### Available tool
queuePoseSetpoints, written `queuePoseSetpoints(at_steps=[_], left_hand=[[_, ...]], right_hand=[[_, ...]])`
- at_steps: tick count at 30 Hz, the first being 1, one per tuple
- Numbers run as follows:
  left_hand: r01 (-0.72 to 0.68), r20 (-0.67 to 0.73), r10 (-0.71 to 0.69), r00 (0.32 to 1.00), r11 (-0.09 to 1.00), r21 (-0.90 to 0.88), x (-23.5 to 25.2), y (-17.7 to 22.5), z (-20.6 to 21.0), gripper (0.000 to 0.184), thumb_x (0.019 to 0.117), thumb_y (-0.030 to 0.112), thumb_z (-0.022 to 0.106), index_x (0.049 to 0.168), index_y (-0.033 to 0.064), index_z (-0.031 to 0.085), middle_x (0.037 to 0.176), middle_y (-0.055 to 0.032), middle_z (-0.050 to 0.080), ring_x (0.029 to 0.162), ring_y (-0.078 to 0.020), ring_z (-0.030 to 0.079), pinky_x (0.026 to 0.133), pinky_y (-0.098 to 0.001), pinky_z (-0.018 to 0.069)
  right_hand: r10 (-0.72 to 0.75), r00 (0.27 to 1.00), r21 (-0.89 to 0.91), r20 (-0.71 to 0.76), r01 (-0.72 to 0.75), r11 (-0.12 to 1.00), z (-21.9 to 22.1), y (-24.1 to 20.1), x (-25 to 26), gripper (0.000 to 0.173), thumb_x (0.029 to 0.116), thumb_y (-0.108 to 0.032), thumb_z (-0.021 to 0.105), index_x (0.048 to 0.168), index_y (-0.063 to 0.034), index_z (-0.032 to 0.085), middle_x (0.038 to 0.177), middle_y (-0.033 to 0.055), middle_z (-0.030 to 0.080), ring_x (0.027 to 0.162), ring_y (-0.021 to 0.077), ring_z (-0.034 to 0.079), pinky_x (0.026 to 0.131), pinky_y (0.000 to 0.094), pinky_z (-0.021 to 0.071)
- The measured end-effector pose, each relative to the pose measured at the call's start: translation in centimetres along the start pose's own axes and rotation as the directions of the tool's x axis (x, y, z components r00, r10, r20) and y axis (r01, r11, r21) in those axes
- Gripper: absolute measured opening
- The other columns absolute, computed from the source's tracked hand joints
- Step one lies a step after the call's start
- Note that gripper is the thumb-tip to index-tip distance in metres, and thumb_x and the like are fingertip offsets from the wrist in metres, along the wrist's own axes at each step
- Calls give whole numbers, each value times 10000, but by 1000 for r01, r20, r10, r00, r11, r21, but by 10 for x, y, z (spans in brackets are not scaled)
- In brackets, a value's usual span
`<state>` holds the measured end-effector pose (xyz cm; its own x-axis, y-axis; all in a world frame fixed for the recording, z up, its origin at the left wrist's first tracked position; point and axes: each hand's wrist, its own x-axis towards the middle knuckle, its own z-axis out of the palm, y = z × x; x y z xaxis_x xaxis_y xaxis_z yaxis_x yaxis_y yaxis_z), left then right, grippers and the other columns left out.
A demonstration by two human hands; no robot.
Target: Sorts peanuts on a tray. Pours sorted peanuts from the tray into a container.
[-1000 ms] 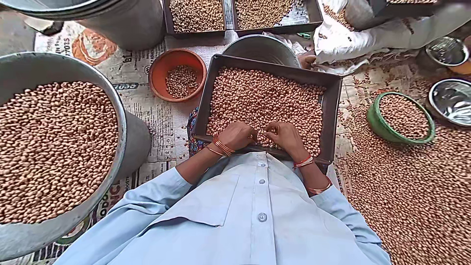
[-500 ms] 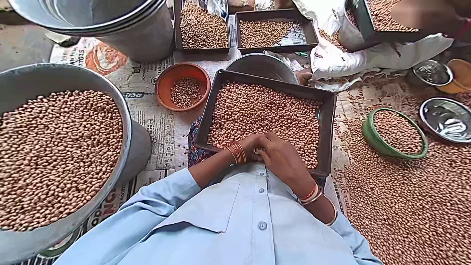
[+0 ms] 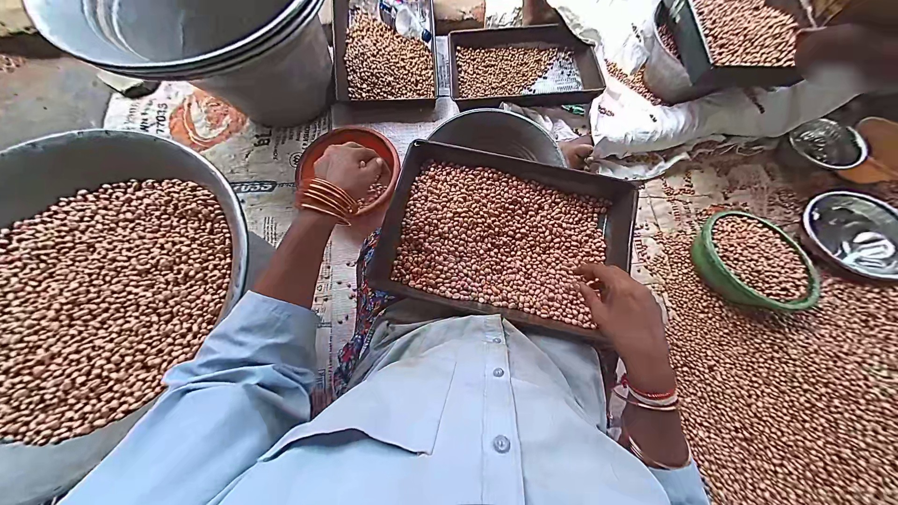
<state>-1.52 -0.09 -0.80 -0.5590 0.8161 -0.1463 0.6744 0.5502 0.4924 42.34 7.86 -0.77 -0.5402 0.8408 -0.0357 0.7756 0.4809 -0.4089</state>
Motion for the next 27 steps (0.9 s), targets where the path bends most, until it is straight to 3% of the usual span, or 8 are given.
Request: queuePoseSetpoints(at_steps=[2, 7, 11, 14, 16, 20, 24, 27], left_hand=[[-89, 9, 89, 996, 992, 86, -10, 7, -1, 340, 1096, 215, 466, 1278, 25, 683, 1337, -292, 618, 1310, -515, 526, 1076, -716, 346], [-18, 558, 67, 827, 996, -92, -65, 62, 51, 403, 1119, 340, 424, 1383, 96, 608, 1009, -165, 741, 807, -288, 745, 777, -506, 611], [-197, 637, 95, 765, 976, 92, -90, 107, 122, 633, 1065, 424, 544, 1535, 31, 383, 1104, -300, 687, 1031, -495, 675, 921, -674, 494], [-59, 618, 259, 742, 944, -325, -91, 135, 161, 695, 1051, 296, 608, 1613, 101, 249, 1356, -314, 587, 1146, -447, 659, 959, -620, 521], [136, 563, 340, 754, 757, -639, -84, 150, 163, 631, 1057, 154, 576, 1604, 149, 261, 1473, -267, 479, 1106, -375, 686, 861, -545, 606], [-246, 232, 457, 859, 765, -595, -66, 149, 146, 443, 1022, 106, 593, 1454, 63, 510, 1440, -184, 543, 1082, -242, 695, 897, -410, 597], [-528, 157, 598, 786, 782, -331, -70, 131, 145, 160, 973, 83, 655, 1101, 37, 740, 1066, -150, 716, 899, -272, 704, 831, -470, 574], [-644, 201, 691, 694, 721, -254, -80, 129, 162, 167, 962, 3, 598, 1012, 17, 758, 1007, -178, 720, 886, -330, 714, 806, -514, 577]], right_hand=[[90, 995, -7, -38, -91, 996, -8, 15, -4, 199, 981, -157, 686, 1153, -79, 750, 1041, 203, 729, 885, 415, 712, 741, 646, 526], [213, 974, -15, -83, -215, 977, -20, 42, -15, 193, 986, -185, 703, 1151, -90, 741, 1022, 182, 737, 919, 392, 723, 760, 635, 545], [195, 976, -13, -94, -197, 980, -22, 44, -19, 188, 983, -165, 711, 1150, -83, 735, 1023, 191, 733, 904, 394, 727, 743, 621, 560], [189, 978, 8, -92, -190, 982, -18, 43, -20, 196, 985, -173, 710, 1162, -93, 732, 1019, 193, 731, 896, 398, 724, 733, 627, 552], [174, 980, 28, -97, -172, 985, -18, 44, -22, 189, 981, -168, 715, 1153, -94, 734, 1012, 185, 730, 883, 386, 722, 727, 615, 556], [150, 983, 80, -108, -142, 987, -20, 49, -34, 167, 973, -126, 713, 1129, -70, 736, 1020, 179, 736, 885, 361, 730, 758, 584, 574], [122, 988, 99, -99, -112, 989, -5, 46, -38, 121, 957, -102, 717, 1066, -87, 767, 965, 144, 741, 808, 319, 720, 699, 551, 566], [77, 995, 90, -65, -71, 993, 10, 34, -32, 119, 937, -77, 723, 1043, -75, 776, 922, 156, 725, 788, 341, 706, 686, 579, 546]])
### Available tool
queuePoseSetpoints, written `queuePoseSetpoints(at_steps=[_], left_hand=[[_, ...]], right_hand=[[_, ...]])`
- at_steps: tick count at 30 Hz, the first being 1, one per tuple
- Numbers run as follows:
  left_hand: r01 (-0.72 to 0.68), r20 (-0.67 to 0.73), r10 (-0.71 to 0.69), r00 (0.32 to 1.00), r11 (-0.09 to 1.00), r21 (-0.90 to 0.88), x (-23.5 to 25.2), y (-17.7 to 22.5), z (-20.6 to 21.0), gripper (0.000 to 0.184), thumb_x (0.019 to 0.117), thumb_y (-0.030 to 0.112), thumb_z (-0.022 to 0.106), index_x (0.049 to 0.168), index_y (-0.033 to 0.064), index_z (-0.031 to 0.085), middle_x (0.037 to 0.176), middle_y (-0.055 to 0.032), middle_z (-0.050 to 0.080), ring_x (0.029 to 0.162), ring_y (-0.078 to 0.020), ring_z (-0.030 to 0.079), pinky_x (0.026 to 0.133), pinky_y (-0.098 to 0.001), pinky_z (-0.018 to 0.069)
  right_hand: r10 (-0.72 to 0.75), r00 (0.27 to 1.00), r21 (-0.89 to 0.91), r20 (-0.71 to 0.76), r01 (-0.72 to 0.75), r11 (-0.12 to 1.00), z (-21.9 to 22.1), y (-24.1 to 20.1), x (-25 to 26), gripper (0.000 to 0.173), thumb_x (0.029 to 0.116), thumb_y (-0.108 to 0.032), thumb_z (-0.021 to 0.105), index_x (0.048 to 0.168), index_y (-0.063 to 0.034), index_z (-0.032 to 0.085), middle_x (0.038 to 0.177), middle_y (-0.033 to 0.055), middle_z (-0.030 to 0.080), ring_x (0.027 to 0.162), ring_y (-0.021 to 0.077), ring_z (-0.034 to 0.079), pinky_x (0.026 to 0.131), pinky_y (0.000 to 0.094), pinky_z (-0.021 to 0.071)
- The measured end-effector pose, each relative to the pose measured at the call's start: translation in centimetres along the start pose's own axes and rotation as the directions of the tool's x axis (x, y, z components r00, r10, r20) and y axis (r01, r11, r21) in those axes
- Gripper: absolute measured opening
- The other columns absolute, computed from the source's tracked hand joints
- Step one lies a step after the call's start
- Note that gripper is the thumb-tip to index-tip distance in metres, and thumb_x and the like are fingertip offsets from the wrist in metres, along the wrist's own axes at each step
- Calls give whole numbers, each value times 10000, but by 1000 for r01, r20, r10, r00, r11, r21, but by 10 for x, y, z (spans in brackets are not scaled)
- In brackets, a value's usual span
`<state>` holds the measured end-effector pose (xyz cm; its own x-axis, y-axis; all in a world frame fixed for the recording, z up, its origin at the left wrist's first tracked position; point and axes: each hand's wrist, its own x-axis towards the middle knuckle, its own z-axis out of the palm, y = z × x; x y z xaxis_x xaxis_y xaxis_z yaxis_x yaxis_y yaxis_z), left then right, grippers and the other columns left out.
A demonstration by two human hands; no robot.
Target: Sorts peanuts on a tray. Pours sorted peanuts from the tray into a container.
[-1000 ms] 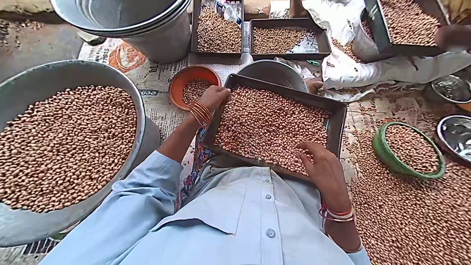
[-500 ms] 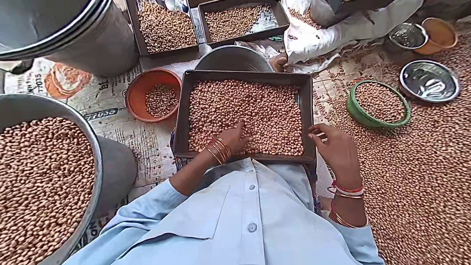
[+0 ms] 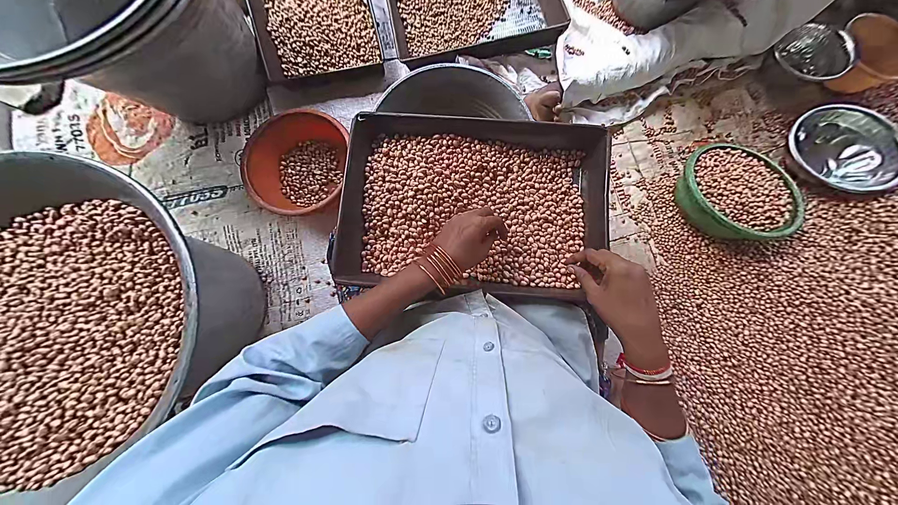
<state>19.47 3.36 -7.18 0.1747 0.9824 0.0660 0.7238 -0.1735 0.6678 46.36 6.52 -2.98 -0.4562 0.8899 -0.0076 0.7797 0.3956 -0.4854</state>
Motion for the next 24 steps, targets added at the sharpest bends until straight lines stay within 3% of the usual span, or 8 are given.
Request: queuePoseSetpoints(at_steps=[6, 10, 12, 14, 16, 19, 22, 24], left_hand=[[-79, 45, 75, 996, 994, 80, 19, 13, 24, 157, 970, 3, 618, 1072, -8, 737, 1074, -206, 720, 1079, -385, 691, 915, -510, 565], [-89, 159, 67, 985, 988, 130, 32, 16, 35, 175, 998, 21, 597, 1115, -32, 717, 1107, -212, 713, 1130, -391, 670, 971, -497, 541], [-74, 116, 69, 991, 996, 44, 32, 10, 33, 145, 969, 2, 608, 1038, -39, 728, 1047, -204, 728, 1061, -370, 700, 940, -508, 554], [26, 26, -22, 999, 983, -184, 29, 3, 24, 149, 919, 5, 623, 1012, -39, 730, 983, -188, 726, 910, -300, 709, 845, -481, 566], [160, 15, -164, 986, 927, -340, 25, -3, 12, 190, 920, 53, 567, 1057, -1, 688, 943, -137, 666, 801, -213, 613, 750, -414, 505], [144, 77, -129, 989, 963, -229, 20, -1, 6, 173, 947, 91, 652, 1084, -3, 700, 818, -137, 638, 691, -237, 566, 677, -443, 486], [113, 238, -107, 965, 994, -10, 16, 10, 18, 233, 956, 137, 709, 1147, 6, 721, 1130, -216, 709, 1047, -378, 696, 926, -571, 541], [125, 293, -133, 947, 991, 46, 17, 12, 25, 223, 978, 161, 685, 1144, 15, 717, 1169, -215, 700, 1108, -396, 683, 940, -598, 531]], right_hand=[[-78, 997, -78, -17, 77, 994, 30, -17, 24, 106, 927, -129, 748, 1012, -71, 775, 904, 153, 727, 751, 350, 699, 632, 571, 539], [-68, 996, -143, 51, 75, 987, 45, -20, 32, 208, 898, -67, 749, 1101, -25, 753, 956, 211, 708, 841, 420, 702, 676, 614, 538], [-78, 994, -147, 73, 88, 985, 50, -18, 33, 201, 892, -55, 749, 1089, -14, 747, 958, 216, 706, 846, 423, 700, 678, 615, 538], [-83, 994, -95, 75, 90, 991, 49, -14, 33, 176, 889, -75, 762, 1057, -28, 750, 933, 198, 711, 816, 406, 701, 669, 611, 537], [-46, 998, 56, 45, 44, 997, 45, -6, 33, 160, 901, -109, 766, 1047, -47, 745, 883, 148, 712, 736, 322, 675, 640, 547, 529], [62, 997, 293, -44, -46, 955, 31, 6, 35, 251, 920, -31, 640, 1169, -24, 612, 995, 130, 688, 760, 226, 666, 654, 433, 553], [101, 989, 274, -112, -67, 959, 21, 10, 38, 248, 918, -13, 551, 1163, -48, 579, 792, 96, 555, 549, 178, 476, 479, 357, 405], [32, 992, 202, -124, -6, 979, 21, 9, 41, 138, 966, -98, 606, 1099, -74, 635, 690, 72, 487, 497, 183, 405, 453, 358, 338]])
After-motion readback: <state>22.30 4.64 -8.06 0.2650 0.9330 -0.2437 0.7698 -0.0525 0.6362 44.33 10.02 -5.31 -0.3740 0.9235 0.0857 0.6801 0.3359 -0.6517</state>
